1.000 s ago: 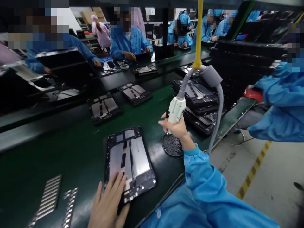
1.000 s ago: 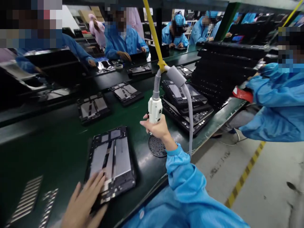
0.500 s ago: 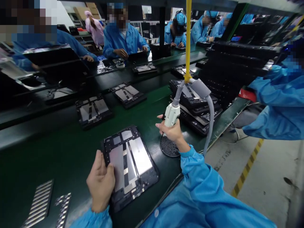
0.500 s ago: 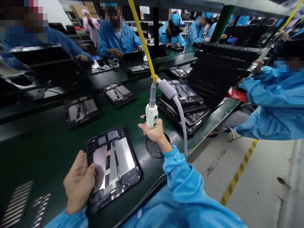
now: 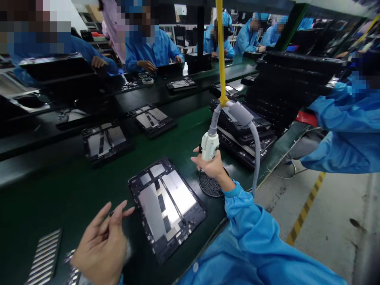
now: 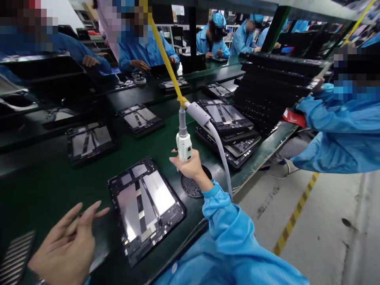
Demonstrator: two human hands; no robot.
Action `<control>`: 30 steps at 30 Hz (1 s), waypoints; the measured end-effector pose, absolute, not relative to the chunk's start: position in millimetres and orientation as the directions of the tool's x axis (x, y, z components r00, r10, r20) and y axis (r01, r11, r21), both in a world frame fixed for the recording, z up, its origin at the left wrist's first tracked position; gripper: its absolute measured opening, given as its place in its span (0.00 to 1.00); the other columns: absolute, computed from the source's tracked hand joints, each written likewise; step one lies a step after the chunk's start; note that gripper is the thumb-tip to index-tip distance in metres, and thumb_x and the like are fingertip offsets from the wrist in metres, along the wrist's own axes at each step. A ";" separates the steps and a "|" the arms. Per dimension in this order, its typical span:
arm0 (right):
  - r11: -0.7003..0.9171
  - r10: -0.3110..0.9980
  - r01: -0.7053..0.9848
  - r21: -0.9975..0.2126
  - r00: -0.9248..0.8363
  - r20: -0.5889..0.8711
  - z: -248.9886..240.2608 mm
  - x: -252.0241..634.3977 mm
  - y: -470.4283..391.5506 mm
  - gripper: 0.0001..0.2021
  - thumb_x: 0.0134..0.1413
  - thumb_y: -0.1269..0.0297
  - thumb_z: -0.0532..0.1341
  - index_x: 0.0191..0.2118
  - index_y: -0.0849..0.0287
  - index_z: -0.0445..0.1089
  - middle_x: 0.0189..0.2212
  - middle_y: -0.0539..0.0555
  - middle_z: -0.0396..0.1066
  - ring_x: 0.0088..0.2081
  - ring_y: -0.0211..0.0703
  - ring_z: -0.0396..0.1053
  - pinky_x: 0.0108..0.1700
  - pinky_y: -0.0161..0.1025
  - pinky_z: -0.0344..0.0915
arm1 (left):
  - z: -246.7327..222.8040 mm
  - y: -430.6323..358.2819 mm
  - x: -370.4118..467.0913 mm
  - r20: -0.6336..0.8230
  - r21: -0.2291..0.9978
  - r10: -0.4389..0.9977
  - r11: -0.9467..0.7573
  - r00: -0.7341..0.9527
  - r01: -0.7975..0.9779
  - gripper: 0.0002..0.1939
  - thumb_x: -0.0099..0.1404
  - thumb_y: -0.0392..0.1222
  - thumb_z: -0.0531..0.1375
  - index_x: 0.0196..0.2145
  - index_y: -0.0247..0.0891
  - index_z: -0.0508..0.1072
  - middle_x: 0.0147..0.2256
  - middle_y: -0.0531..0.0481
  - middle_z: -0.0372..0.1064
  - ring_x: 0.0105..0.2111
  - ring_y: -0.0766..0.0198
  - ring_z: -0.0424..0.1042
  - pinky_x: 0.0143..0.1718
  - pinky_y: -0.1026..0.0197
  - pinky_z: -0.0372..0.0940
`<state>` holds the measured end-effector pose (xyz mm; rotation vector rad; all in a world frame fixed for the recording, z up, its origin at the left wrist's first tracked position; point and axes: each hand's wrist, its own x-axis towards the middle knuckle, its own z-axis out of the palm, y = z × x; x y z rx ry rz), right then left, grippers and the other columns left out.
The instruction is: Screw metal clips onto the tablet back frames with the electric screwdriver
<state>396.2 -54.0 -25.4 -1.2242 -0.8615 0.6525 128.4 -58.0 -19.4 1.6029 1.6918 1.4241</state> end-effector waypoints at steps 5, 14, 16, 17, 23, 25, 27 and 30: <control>0.235 0.828 -0.005 -0.972 0.524 0.198 -24.0 395.0 -54.7 0.13 0.40 0.64 0.68 0.34 0.61 0.70 0.13 0.43 0.64 0.14 0.35 0.61 0.21 0.36 0.63 | -25.3 -57.6 93.9 0.354 0.736 0.916 -0.146 -0.191 0.662 0.23 0.58 0.61 0.61 0.38 0.40 0.79 0.43 0.46 0.76 0.41 0.53 0.75 0.53 0.47 0.68; 0.218 0.825 0.074 -0.973 0.519 0.224 -28.0 396.0 -55.5 0.13 0.41 0.63 0.68 0.35 0.61 0.72 0.12 0.42 0.64 0.14 0.34 0.62 0.20 0.35 0.63 | -36.8 -54.3 71.3 -0.088 0.855 0.974 0.181 -0.207 0.486 0.24 0.41 0.62 0.68 0.29 0.40 0.78 0.26 0.49 0.76 0.31 0.55 0.77 0.36 0.56 0.74; 0.228 0.812 0.085 -0.970 0.533 0.238 -22.9 393.8 -59.3 0.15 0.41 0.64 0.69 0.37 0.61 0.72 0.12 0.42 0.65 0.13 0.34 0.62 0.19 0.35 0.62 | -36.6 -51.3 70.0 -0.164 0.901 0.980 0.195 -0.110 0.387 0.24 0.40 0.61 0.69 0.27 0.38 0.77 0.25 0.47 0.76 0.29 0.55 0.77 0.34 0.57 0.73; 0.244 0.799 0.091 -0.965 0.545 0.253 -18.9 392.2 -61.3 0.15 0.41 0.65 0.69 0.38 0.61 0.72 0.13 0.43 0.66 0.13 0.34 0.62 0.19 0.35 0.62 | -36.9 -49.7 69.7 -0.193 0.919 0.979 0.204 -0.065 0.339 0.24 0.39 0.60 0.70 0.26 0.37 0.77 0.25 0.47 0.76 0.28 0.56 0.77 0.34 0.57 0.73; 0.445 0.779 0.032 -0.895 0.479 0.404 12.0 364.6 -68.8 0.14 0.46 0.68 0.69 0.41 0.57 0.71 0.13 0.41 0.65 0.14 0.37 0.64 0.22 0.39 0.67 | -42.1 -34.4 81.5 -0.262 0.938 0.960 0.229 0.098 0.261 0.21 0.45 0.56 0.69 0.28 0.34 0.75 0.26 0.45 0.76 0.25 0.60 0.76 0.30 0.61 0.71; 0.441 0.828 -0.027 -0.897 0.398 0.395 18.5 344.8 -69.6 0.16 0.47 0.67 0.69 0.43 0.57 0.69 0.14 0.41 0.66 0.15 0.37 0.64 0.23 0.39 0.68 | -43.3 -27.2 89.3 -0.234 0.941 0.960 0.183 0.155 0.284 0.19 0.48 0.55 0.67 0.27 0.34 0.75 0.24 0.45 0.76 0.25 0.60 0.75 0.28 0.61 0.69; 0.415 0.869 -0.052 -0.908 0.318 0.379 22.4 322.5 -68.3 0.16 0.49 0.66 0.68 0.44 0.58 0.68 0.14 0.41 0.66 0.15 0.36 0.65 0.23 0.39 0.68 | -44.4 -19.5 96.2 -0.201 0.943 0.963 0.140 0.182 0.301 0.17 0.49 0.53 0.66 0.26 0.35 0.76 0.23 0.47 0.75 0.24 0.62 0.74 0.27 0.62 0.67; 0.372 0.911 -0.073 -0.925 0.219 0.349 27.4 290.8 -61.3 0.16 0.49 0.63 0.68 0.44 0.58 0.68 0.14 0.41 0.66 0.16 0.36 0.66 0.23 0.38 0.67 | -46.1 -9.6 102.9 -0.140 0.945 0.972 0.074 0.189 0.320 0.11 0.50 0.48 0.65 0.25 0.36 0.77 0.23 0.49 0.74 0.24 0.64 0.70 0.26 0.65 0.63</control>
